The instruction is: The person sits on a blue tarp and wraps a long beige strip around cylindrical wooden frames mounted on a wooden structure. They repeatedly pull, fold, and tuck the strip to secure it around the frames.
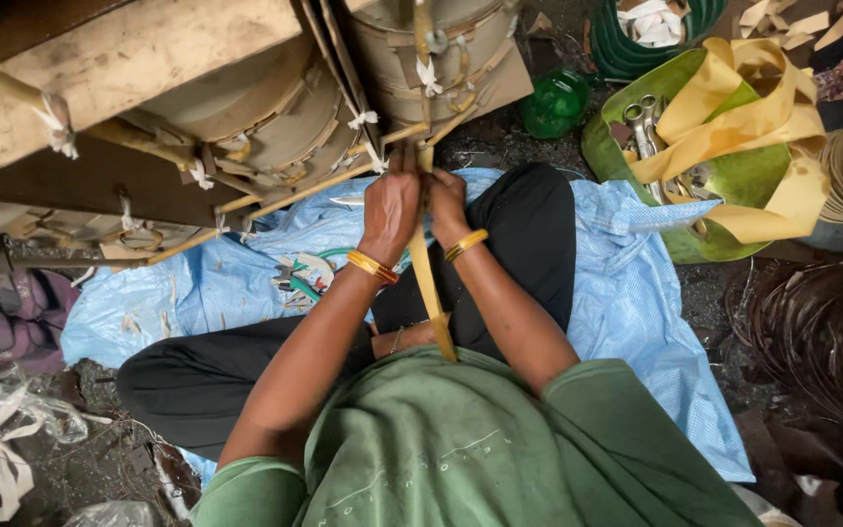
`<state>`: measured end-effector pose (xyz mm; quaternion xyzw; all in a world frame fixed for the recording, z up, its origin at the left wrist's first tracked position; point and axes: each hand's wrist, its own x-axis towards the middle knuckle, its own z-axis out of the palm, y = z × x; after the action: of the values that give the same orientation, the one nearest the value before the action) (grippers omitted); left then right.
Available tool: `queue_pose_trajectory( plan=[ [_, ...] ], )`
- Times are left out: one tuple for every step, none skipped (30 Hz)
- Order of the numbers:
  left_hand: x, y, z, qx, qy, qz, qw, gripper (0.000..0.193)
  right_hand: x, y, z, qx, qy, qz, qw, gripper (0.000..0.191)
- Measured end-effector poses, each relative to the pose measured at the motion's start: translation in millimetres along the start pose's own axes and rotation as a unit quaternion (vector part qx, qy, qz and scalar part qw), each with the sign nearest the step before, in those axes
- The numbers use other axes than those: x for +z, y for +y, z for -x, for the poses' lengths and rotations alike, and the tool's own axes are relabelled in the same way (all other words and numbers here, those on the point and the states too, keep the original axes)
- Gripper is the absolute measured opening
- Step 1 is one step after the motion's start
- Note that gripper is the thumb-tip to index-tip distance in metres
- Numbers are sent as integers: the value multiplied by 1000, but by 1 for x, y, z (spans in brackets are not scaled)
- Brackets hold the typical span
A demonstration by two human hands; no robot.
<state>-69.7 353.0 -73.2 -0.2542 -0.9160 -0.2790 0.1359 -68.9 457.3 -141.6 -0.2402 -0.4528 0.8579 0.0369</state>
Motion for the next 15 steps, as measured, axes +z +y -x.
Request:
queue_pose_trajectory(
  plan=[
    [7, -3, -5, -11, -17, -16, 1000, 44, 4, -2, -5, -6, -23, -10, 1000, 18],
    [14, -8, -11, -32, -49, -45, 997, 36, 9, -4, -12, -13, -47, -22, 999, 20],
    [19, -12, -13, -53, -83, -76, 992, 29, 12, -6, -17, -18, -68, -35, 997, 23],
    [24, -15, -16, -74, -117, -105, 985, 24, 12, -7, -20, -27, -92, -26, 995, 24],
    [28, -18, -18, -68, -120, -119, 983, 19, 14, -11, -21, -38, -114, -17, 993, 26],
    [32, -18, -17, -63, -125, -132, 981, 15, 12, -14, -21, -45, -135, -5, 990, 28],
    [34, -19, -15, -59, -131, -146, 979, 12, 9, -17, -19, -23, -148, -24, 988, 29],
    [36, -18, -15, -47, -75, -135, 987, 18, 8, -19, -18, -1, -162, -44, 986, 30],
    [37, -17, -15, -33, -17, -123, 992, 30, 6, -20, -19, 20, -177, -63, 982, 32],
    [38, -17, -15, -20, 38, -110, 993, 45, 4, -19, -19, 26, -196, -87, 976, 36],
    [39, -17, -15, -54, -8, -124, 991, 39, 3, -18, -19, 32, -215, -109, 970, 40],
    [39, -17, -15, -89, -53, -137, 985, 33, 1, -15, -21, 38, -233, -130, 963, 45],
    [40, -16, -16, -124, -98, -149, 976, 28, 0, -12, -23, 16, -228, -109, 967, 45],
    [40, -16, -16, -111, -80, -151, 979, 30, -1, -8, -25, -5, -224, -87, 971, 45],
    [39, -17, -16, -94, -58, -153, 982, 33, -3, -4, -27, -30, -222, -64, 973, 46]
  ],
)
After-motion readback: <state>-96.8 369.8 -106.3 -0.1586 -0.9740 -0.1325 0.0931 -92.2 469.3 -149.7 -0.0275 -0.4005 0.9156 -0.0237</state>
